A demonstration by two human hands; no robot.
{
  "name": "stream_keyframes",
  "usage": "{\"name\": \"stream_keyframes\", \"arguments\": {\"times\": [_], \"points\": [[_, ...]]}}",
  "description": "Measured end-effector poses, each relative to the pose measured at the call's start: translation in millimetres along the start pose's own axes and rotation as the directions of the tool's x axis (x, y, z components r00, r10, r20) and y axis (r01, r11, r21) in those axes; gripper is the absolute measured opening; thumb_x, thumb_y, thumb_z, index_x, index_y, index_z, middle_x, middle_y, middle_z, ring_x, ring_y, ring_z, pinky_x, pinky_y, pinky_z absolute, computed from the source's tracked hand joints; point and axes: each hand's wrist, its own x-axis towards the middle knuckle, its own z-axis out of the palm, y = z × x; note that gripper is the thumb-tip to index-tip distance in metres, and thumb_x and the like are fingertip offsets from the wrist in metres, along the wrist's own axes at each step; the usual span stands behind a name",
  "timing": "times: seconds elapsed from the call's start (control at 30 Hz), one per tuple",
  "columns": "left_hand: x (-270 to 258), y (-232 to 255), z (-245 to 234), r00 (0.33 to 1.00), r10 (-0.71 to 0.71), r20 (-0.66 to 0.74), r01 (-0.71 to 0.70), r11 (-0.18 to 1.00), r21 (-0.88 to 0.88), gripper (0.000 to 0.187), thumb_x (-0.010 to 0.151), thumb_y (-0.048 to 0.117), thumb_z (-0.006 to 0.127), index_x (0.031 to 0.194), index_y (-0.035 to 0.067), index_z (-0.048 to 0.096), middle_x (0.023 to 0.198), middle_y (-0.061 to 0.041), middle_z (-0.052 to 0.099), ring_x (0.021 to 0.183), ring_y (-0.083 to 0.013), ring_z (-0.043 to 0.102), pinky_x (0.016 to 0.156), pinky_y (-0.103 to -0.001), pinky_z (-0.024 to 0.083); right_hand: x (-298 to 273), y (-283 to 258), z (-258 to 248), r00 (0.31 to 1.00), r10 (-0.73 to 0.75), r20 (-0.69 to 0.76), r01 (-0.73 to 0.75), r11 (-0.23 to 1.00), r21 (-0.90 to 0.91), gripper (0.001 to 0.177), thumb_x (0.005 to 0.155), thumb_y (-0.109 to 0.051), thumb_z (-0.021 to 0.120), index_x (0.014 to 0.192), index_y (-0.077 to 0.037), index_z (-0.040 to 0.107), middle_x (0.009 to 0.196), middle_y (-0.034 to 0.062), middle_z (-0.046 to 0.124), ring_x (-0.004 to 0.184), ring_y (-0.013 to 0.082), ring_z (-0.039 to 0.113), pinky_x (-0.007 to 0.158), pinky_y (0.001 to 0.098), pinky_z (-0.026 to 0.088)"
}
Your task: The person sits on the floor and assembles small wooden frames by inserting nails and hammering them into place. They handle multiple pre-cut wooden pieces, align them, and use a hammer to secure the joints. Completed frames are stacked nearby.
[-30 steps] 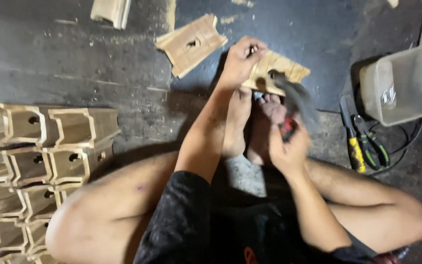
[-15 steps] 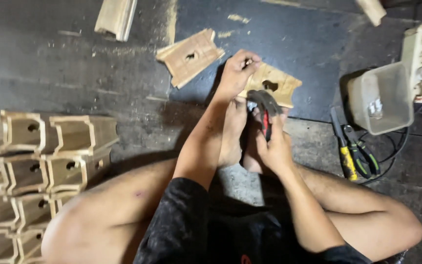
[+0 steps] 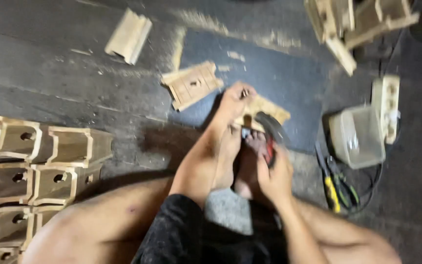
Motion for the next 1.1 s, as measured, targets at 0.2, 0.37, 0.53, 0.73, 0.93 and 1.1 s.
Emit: {"name": "stream_keyframes", "arguments": {"times": [0.2, 0.37, 0.53, 0.73, 0.93, 1.1], "points": [[28, -19, -3, 0.997, 0.054, 0.056, -0.059, 0.994, 0.096, 0.017, 0.085, 0.019, 0.083, 0.102, 0.014, 0.082, 0.097, -0.012, 0.075, 0.098, -0.0296, 0.072, 0.095, -0.04, 0.053, 31, -46, -26, 0.945, 0.163, 0.284, -0.188, 0.98, 0.063, 0.069, 0.09, -0.01, 0.066, 0.157, -0.013, 0.049, 0.123, 0.0362, 0.068, 0.109, 0.0564, 0.067, 0.084, 0.0621, 0.058], [9, 14, -25, 0.996, -0.061, 0.066, 0.039, 0.956, 0.291, 0.055, 0.082, 0.015, 0.083, 0.133, 0.018, 0.066, 0.126, -0.015, 0.061, 0.128, -0.0344, 0.06, 0.114, -0.041, 0.046, -24, 25, -69, 0.901, 0.407, 0.154, -0.416, 0.909, 0.031, 0.073, 0.085, -0.01, 0.075, 0.154, -0.016, 0.052, 0.114, 0.0375, 0.069, 0.109, 0.0571, 0.066, 0.085, 0.063, 0.055], [-8, 79, -48, 0.95, -0.234, 0.207, 0.123, 0.889, 0.441, 0.1, 0.075, 0.016, 0.092, 0.158, 0.019, 0.037, 0.14, -0.029, 0.056, 0.142, -0.0479, 0.052, 0.125, -0.055, 0.037, -41, 111, -75, 0.877, 0.476, 0.055, -0.478, 0.859, 0.183, 0.084, 0.081, -0.005, 0.078, 0.158, -0.01, 0.047, 0.132, 0.0398, 0.059, 0.125, 0.0585, 0.058, 0.103, 0.0649, 0.047], [27, 87, -73, 0.848, -0.374, 0.374, 0.072, 0.781, 0.62, 0.12, 0.068, 0.016, 0.1, 0.162, 0.016, 0.027, 0.15, -0.034, 0.053, 0.142, -0.0463, 0.053, 0.123, -0.053, 0.041, -56, 158, -59, 0.563, 0.731, 0.385, -0.791, 0.342, 0.508, 0.078, 0.097, -0.002, 0.06, 0.164, -0.012, 0.021, 0.074, 0.0232, 0.06, 0.044, 0.034, 0.061, 0.036, 0.0544, 0.057], [61, 179, -26, 0.61, -0.597, 0.521, -0.147, 0.561, 0.815, 0.111, 0.075, -0.01, 0.081, 0.167, 0.018, 0.028, 0.152, -0.035, 0.053, 0.141, -0.0546, 0.05, 0.121, -0.061, 0.039, -20, 228, -103, 0.754, 0.62, 0.216, -0.488, 0.75, -0.447, 0.055, 0.09, -0.06, 0.068, 0.125, -0.019, 0.08, 0.11, 0.0195, 0.082, 0.115, 0.0425, 0.074, 0.099, 0.0554, 0.058], [53, 169, 39, 0.639, -0.531, 0.556, -0.404, 0.382, 0.831, 0.081, 0.083, -0.003, 0.065, 0.153, 0.037, 0.054, 0.16, 0.004, 0.056, 0.142, -0.0351, 0.052, 0.118, -0.08, 0.006, 75, 277, -119, 0.859, 0.505, 0.084, -0.407, 0.775, -0.484, 0.051, 0.085, -0.014, 0.069, 0.135, -0.008, 0.076, 0.105, 0.0287, 0.076, 0.107, 0.0487, 0.074, 0.09, 0.0588, 0.061]]}}
